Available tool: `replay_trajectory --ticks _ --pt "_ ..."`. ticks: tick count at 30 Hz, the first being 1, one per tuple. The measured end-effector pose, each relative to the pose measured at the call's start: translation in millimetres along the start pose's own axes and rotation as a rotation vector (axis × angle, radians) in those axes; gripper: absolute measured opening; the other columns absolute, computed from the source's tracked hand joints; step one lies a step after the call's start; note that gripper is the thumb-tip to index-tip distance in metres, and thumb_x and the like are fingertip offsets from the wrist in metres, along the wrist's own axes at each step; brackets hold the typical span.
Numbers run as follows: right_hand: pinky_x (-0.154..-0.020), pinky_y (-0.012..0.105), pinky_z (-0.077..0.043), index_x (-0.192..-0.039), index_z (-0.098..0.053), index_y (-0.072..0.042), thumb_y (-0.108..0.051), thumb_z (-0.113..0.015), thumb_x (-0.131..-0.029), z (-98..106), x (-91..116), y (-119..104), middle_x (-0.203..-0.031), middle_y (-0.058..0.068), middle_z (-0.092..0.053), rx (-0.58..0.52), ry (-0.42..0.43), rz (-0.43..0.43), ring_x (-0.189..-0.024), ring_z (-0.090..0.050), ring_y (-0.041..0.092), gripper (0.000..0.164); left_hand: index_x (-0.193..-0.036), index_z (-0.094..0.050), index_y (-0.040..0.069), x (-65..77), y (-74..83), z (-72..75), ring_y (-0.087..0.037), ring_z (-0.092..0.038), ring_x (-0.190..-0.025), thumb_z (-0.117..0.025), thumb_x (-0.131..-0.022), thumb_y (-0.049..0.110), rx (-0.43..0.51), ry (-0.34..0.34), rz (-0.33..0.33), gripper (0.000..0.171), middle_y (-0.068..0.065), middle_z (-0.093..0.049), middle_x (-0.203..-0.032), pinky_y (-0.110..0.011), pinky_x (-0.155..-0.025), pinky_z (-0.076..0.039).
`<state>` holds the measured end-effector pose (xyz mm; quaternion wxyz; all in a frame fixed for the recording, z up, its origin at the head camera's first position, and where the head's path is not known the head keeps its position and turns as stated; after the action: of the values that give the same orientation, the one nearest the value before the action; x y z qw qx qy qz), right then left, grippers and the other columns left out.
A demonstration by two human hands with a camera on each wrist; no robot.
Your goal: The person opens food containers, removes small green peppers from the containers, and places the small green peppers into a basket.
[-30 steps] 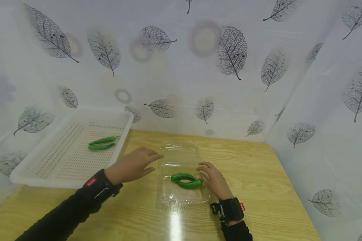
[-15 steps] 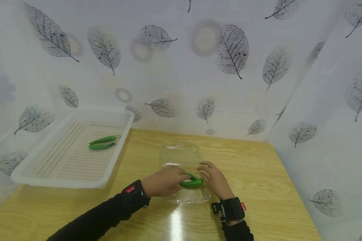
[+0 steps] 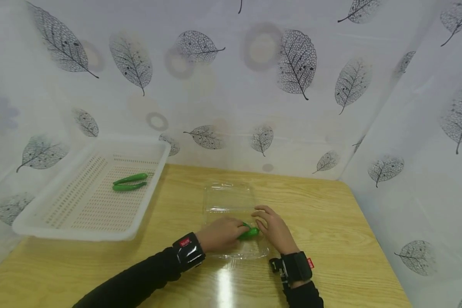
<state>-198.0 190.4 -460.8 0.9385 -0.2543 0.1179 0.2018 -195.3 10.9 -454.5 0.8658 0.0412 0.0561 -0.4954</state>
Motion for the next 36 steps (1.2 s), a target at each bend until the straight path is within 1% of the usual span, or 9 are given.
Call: replay_trajectory --ticks 3,5,9,11,13,20,25,31,36 --pt "-0.078 0.033 -0.054 -0.102 -0.069 -0.011 -0.005 -0.07 -0.082 0 0 -1 -0.12 0.005 -0.06 0.003 0.001 0.001 -0.101 -0.063 0.022 0.021 -0.118 -0.061 0.012 -0.5 -0.4 -5.9 -0.012 -0.064 -0.099 -0.065 -0.085 0.022 0.008 -0.007 0.02 0.034 0.0 -0.066 -0.111 -0.026 -0.088 -0.051" --pt "-0.077 0.032 -0.053 -0.102 -0.069 -0.011 -0.005 -0.07 -0.081 0 0 -1 -0.12 0.005 -0.06 0.009 0.005 0.006 -0.101 -0.063 0.022 0.021 -0.113 -0.062 0.014 -0.2 0.2 -7.9 -0.011 -0.064 -0.095 -0.065 -0.085 0.021 0.004 -0.006 0.029 0.029 0.001 -0.067 -0.107 -0.026 -0.085 -0.052" --pt "-0.076 0.031 -0.053 -0.102 -0.069 -0.011 -0.005 -0.07 -0.081 0 -1 -1 -0.12 0.004 -0.06 0.013 0.01 0.013 -0.1 -0.063 0.021 0.021 -0.1 -0.065 0.018 1.3 3.7 -7.7 -0.009 -0.065 -0.089 -0.068 -0.082 0.02 -0.03 0.0 0.034 0.018 0.004 -0.07 -0.097 -0.027 -0.083 -0.052" --pt "-0.076 0.031 -0.053 -0.102 -0.069 -0.011 -0.005 -0.07 -0.082 0 0 -2 -0.12 0.004 -0.06 0.011 0.008 0.013 -0.1 -0.063 0.021 0.021 -0.095 -0.065 0.018 2.3 5.5 -6.9 -0.008 -0.065 -0.087 -0.069 -0.08 0.022 -0.047 0.007 0.03 0.016 0.005 -0.07 -0.092 -0.027 -0.083 -0.051" --pt "-0.077 0.031 -0.053 -0.102 -0.069 -0.011 -0.006 -0.07 -0.082 -1 0 -2 -0.12 0.004 -0.06 0.008 0.009 0.011 -0.101 -0.063 0.021 0.021 -0.093 -0.065 0.019 3.0 6.4 -7.2 -0.008 -0.065 -0.088 -0.07 -0.08 0.023 -0.056 0.014 0.025 0.015 0.005 -0.07 -0.091 -0.028 -0.083 -0.051" --pt "-0.076 0.031 -0.053 -0.103 -0.069 -0.011 -0.005 -0.069 -0.083 -1 2 0 -0.121 0.005 -0.06 0.009 0.004 0.005 -0.101 -0.063 0.022 0.021 -0.092 -0.064 0.021 2.7 6.9 -16.1 -0.007 -0.063 -0.088 -0.071 -0.079 0.027 -0.108 0.01 0.008 0.016 0.007 -0.068 -0.091 -0.026 -0.082 -0.05" --pt "-0.076 0.032 -0.054 -0.102 -0.069 -0.011 -0.005 -0.069 -0.082 0 2 1 -0.119 0.006 -0.06 0.014 0.016 0.017 -0.101 -0.063 0.022 0.021 -0.089 -0.064 0.022 1.0 5.9 -19.9 -0.006 -0.062 -0.087 -0.071 -0.079 0.028 -0.105 0.007 0.007 0.014 0.009 -0.067 -0.089 -0.026 -0.081 -0.049" --pt "-0.081 0.033 -0.054 -0.103 -0.069 -0.01 -0.005 -0.069 -0.082 -1 0 1 -0.12 0.006 -0.06 0.021 0.015 0.03 -0.104 -0.062 0.024 0.021 -0.091 -0.065 0.022 0.6 4.2 -19.6 -0.006 -0.062 -0.088 -0.071 -0.078 0.03 -0.102 -0.021 0.02 0.017 0.009 -0.067 -0.091 -0.027 -0.083 -0.049" --pt "-0.082 0.033 -0.054 -0.103 -0.069 -0.011 -0.005 -0.069 -0.083 -2 -2 2 -0.12 0.006 -0.06 0.014 0.008 0.03 -0.105 -0.062 0.023 0.021 -0.092 -0.065 0.022 0.7 2.9 -18.9 -0.006 -0.061 -0.088 -0.072 -0.078 0.032 -0.096 -0.043 0.028 0.019 0.009 -0.066 -0.092 -0.029 -0.085 -0.049"
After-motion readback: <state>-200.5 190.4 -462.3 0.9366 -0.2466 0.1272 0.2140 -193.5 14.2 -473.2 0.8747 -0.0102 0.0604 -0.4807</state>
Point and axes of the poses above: each hand's wrist, its own x-axis away from the middle knuckle, its own z-axis out of the back of the hand, y = z × x, the point moved 2 cm from there along -x, towards the middle knuckle
